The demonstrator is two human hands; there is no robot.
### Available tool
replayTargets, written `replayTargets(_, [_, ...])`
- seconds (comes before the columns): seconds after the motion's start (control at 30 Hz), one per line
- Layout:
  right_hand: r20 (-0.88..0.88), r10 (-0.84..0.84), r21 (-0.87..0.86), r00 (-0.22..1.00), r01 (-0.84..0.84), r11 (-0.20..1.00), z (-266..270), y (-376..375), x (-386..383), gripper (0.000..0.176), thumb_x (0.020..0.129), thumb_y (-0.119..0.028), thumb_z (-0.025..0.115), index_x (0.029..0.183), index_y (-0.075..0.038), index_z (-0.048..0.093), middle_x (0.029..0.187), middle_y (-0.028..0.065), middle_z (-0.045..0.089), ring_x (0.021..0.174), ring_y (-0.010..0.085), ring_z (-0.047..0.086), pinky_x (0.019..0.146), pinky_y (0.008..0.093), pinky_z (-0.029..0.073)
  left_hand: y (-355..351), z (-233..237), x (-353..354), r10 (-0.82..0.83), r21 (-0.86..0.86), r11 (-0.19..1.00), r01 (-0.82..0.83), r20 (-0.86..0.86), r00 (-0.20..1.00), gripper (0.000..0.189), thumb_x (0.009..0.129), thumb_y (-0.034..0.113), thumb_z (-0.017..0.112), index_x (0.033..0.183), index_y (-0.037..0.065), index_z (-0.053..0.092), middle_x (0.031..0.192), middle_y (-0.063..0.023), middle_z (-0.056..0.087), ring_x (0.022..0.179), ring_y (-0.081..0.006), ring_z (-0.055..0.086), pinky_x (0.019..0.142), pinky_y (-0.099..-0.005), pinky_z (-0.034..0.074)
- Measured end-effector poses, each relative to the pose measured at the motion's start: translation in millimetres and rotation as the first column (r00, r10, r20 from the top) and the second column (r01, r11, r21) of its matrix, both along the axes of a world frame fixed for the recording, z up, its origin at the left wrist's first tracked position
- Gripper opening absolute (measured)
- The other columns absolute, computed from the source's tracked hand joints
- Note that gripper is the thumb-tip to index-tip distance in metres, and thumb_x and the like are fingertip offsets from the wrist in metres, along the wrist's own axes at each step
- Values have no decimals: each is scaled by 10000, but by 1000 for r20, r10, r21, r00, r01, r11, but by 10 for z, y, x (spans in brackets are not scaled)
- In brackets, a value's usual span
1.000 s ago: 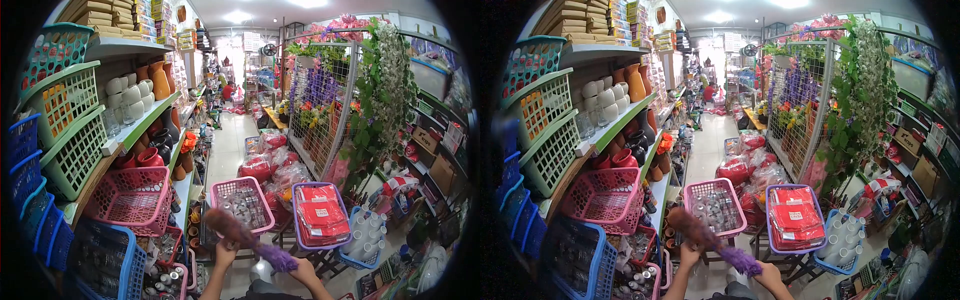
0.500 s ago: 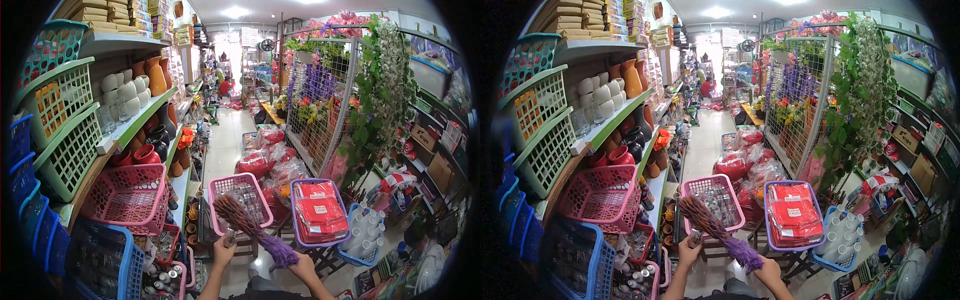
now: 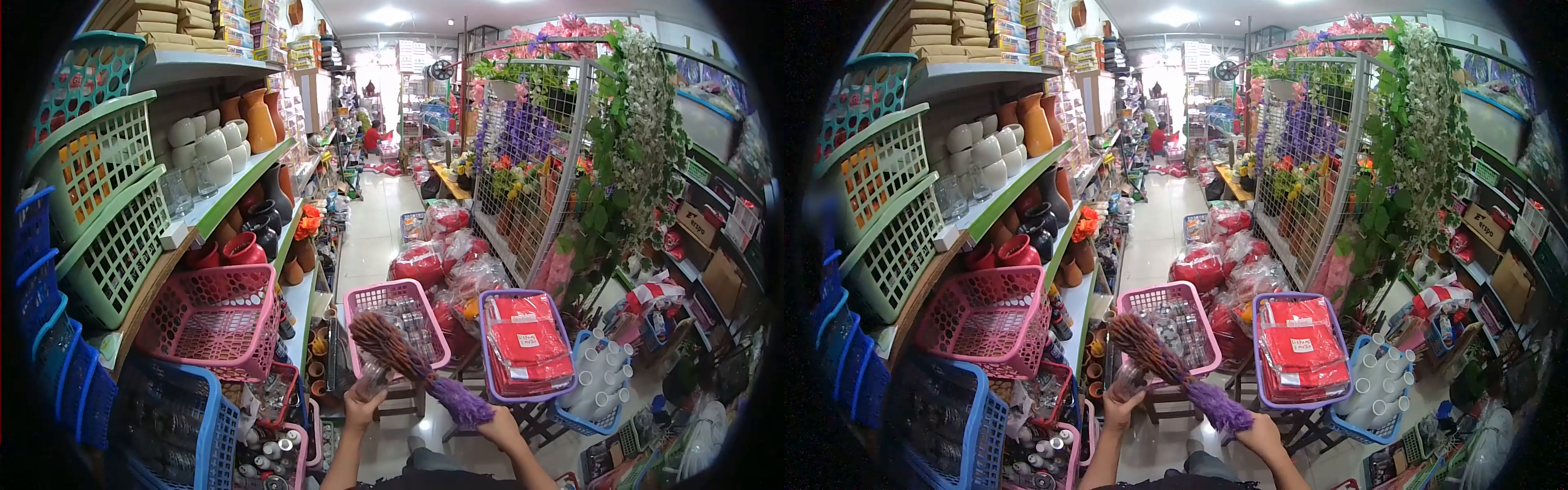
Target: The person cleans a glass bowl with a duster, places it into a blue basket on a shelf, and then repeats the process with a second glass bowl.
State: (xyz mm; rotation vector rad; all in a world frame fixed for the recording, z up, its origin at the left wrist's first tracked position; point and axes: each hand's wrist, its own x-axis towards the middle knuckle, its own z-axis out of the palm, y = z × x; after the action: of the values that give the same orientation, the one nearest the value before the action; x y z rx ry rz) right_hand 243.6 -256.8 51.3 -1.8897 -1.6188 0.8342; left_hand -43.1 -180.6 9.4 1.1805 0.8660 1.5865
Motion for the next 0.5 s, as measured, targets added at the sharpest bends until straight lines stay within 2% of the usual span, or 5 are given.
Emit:
replayTargets(0.1, [-161, 130, 77, 978, -119, 990, -179, 65, 20, 375, 703, -357, 649, 970, -95, 647, 799, 194, 628, 806, 367, 603, 685, 381, 486, 68, 141, 49, -151, 22, 988, 151, 282, 947, 502, 687, -121, 631, 1166, -22, 522, 1156, -96, 573, 1038, -191, 557, 875, -315, 463])
replayTargets(0.17, [-126, 148, 8, 981, -148, 989, -98, 57, 7, 371, 711, -342, 648, 979, -86, 643, 817, 192, 631, 825, 363, 604, 695, 372, 485, 52, 124, 34, -227, 88, 971, 222, 633, 740, 599, 704, -113, 565, 1269, 42, 439, 1278, -103, 483, 1152, -240, 494, 911, -363, 465])
replayTargets(0.37, [-152, 114, 32, 982, -110, 993, -311, 169, -48, 371, 722, -339, 635, 991, -84, 636, 824, 193, 632, 836, 368, 598, 703, 378, 482, 107, 201, 124, -306, 137, 922, 363, 832, 463, 487, 798, 14, 480, 1280, 71, 434, 1318, -119, 449, 1195, -276, 455, 1045, -451, 320])
replayTargets(0.47, [-37, 141, 119, 989, -135, 984, -333, 207, -24, 359, 719, -371, 638, 983, -128, 646, 801, 191, 628, 795, 371, 601, 687, 408, 487, 200, 25, 65, -421, 409, 773, 485, 903, -90, 414, 881, 135, 489, 1283, 54, 437, 1248, -140, 511, 1099, -284, 532, 977, -383, 427])
replayTargets(0.5, [77, 117, 135, 990, -127, 983, -227, 205, -34, 353, 717, -384, 640, 977, -145, 650, 791, 187, 627, 775, 374, 603, 676, 418, 488, 195, 84, 104, -422, 410, 772, 486, 902, -91, 414, 881, 135, 489, 1283, 54, 437, 1248, -140, 511, 1099, -284, 532, 977, -383, 427])
